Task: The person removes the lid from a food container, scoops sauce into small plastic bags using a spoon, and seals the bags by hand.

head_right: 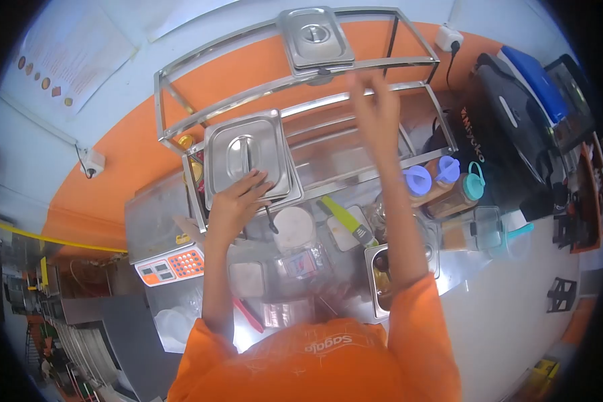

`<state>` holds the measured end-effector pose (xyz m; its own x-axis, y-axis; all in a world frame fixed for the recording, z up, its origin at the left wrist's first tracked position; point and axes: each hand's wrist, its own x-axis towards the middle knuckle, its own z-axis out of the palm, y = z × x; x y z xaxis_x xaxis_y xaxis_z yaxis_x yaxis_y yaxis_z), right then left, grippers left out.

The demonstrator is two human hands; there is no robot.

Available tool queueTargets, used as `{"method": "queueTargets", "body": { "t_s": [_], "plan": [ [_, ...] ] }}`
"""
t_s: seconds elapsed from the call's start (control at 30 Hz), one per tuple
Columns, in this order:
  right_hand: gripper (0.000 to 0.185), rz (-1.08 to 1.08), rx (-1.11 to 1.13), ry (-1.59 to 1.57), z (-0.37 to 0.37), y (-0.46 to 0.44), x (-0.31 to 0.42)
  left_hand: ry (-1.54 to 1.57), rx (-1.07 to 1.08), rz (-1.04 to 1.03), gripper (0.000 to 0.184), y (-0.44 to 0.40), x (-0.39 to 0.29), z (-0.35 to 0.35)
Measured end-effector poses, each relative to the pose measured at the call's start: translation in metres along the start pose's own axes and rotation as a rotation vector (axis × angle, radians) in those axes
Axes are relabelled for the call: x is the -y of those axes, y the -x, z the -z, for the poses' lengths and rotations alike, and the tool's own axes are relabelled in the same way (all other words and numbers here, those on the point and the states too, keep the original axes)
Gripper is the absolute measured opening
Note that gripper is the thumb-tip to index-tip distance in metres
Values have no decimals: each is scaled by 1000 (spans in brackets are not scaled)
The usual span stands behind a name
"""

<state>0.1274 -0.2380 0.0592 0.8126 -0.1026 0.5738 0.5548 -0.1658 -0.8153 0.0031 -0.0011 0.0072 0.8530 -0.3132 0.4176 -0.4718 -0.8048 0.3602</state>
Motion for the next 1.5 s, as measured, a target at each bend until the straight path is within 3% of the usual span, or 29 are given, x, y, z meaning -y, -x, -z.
{"method": "queueTargets", "body": {
  "t_s": [0.03,0.17,0.3,0.4,0.67,0.83,0.9,0.97,1.1,1.27,1.47,1.5],
  "plan": [
    [33,64,-108,129,3,-36,-3,11,19,-15,26,0,3,4],
    [52,-167,233,498,-14,-148,-76,-48,132,-44,25,-5,6,13],
    [49,-447,518,386,-25,-174,-91,-90,127,-66,21,-13,4,8],
    [42,-497,476,269,-26,-175,-90,-41,180,-31,19,-15,7,7],
    [22,-519,265,35,-12,-180,-59,-22,-108,-27,21,4,4,14],
    [30,-377,244,232,16,-201,-62,-52,-445,96,24,53,-19,19],
    [31,-164,390,483,42,-227,-68,-79,-604,85,35,90,-17,-7],
    [34,-300,332,220,53,-219,-39,-63,-355,196,39,138,-28,-32],
    [35,-395,233,230,68,-182,17,-175,233,407,44,211,-40,-64],
    [39,-323,273,200,121,-183,10,-325,246,430,47,243,-26,-86],
    [59,-22,26,822,181,-58,70,-344,184,489,53,237,6,-77],
    [59,-149,41,819,182,-33,89,-344,171,492,53,236,11,-75]
  ]
}}
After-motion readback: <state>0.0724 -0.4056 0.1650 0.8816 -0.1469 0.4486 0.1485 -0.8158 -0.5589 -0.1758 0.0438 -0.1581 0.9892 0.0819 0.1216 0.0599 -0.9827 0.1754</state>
